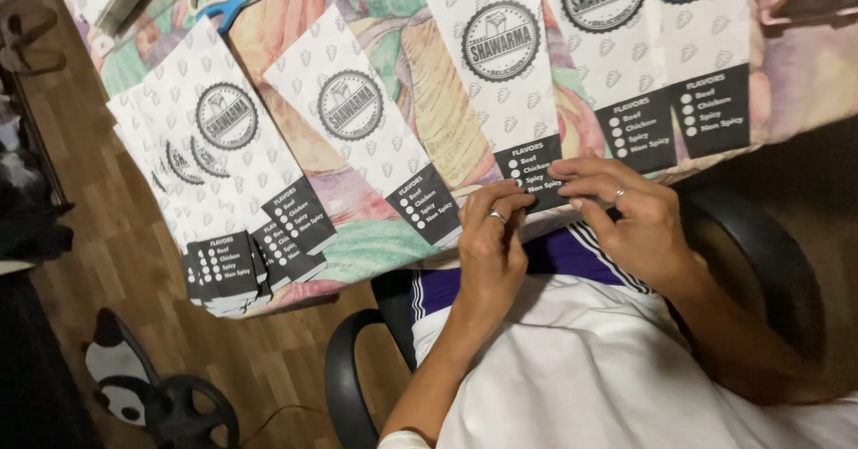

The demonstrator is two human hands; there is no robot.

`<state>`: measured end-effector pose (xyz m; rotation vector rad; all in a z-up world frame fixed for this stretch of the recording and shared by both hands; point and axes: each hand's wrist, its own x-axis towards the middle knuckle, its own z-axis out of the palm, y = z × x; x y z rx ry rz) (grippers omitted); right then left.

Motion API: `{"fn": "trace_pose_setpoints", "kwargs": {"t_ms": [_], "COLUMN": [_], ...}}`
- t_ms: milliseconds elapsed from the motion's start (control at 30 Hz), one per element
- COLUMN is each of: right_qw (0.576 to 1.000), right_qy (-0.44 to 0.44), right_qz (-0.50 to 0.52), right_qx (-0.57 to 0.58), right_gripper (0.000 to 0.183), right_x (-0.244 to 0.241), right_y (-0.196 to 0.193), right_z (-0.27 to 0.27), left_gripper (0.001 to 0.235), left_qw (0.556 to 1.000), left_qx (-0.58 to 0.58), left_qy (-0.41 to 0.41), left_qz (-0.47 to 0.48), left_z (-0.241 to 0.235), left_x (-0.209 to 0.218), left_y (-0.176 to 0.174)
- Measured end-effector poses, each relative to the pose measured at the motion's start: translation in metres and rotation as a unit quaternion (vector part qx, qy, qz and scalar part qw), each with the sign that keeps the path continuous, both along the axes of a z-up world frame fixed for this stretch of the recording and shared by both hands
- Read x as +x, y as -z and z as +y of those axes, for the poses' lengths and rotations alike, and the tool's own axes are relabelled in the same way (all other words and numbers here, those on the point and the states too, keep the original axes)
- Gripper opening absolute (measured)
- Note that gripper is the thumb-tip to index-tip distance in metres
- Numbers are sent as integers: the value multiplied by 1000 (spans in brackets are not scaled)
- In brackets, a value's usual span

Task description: Folding and gluing paper shawarma wrappers at a workstation.

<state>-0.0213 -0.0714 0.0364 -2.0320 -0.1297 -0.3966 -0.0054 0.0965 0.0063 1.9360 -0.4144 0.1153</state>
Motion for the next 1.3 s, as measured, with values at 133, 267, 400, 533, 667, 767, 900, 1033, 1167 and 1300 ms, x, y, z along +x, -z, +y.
{"fn": "trace_pose_setpoints", "kwargs": {"t_ms": [133,267,400,533,667,767,900,1033,1167,1300], "right_qw": [998,986,976,972,965,964,962,964,964,969], "right_qy": [41,85,71,50,60,74,76,72,71,53], "right_qz": [-31,-76,-77,-91,-93,-80,-92,-97,-109,-115], "right_qx": [-35,-123,-193,-212,-237,-242,-247,-235,-231,-214], "right_gripper": [24,23,23,32,33,31,29,29,23,23], "right_x": [-11,-25,-30,-30,-31,-32,-31,-31,-32,-30], "right_y": [-1,14,34,46,51,50,53,50,45,40], "right_z": [-14,-41,-61,-66,-65,-62,-63,-63,-59,-47], "left_gripper": [43,68,64,66,62,58,60,56,66,52], "left_qw": [995,978,973,970,968,969,966,967,974,971], "left_qx": [66,166,178,184,194,192,203,197,156,204], "left_qy": [63,113,127,137,131,133,136,133,136,23], "left_qz": [-39,-53,-76,-75,-87,-84,-86,-92,-93,-121], "left_z": [8,6,-10,-21,-26,-28,-29,-29,-14,22], "left_x": [0,1,4,7,7,8,7,7,4,8], "left_y": [4,5,10,8,7,5,6,4,0,-5]}}
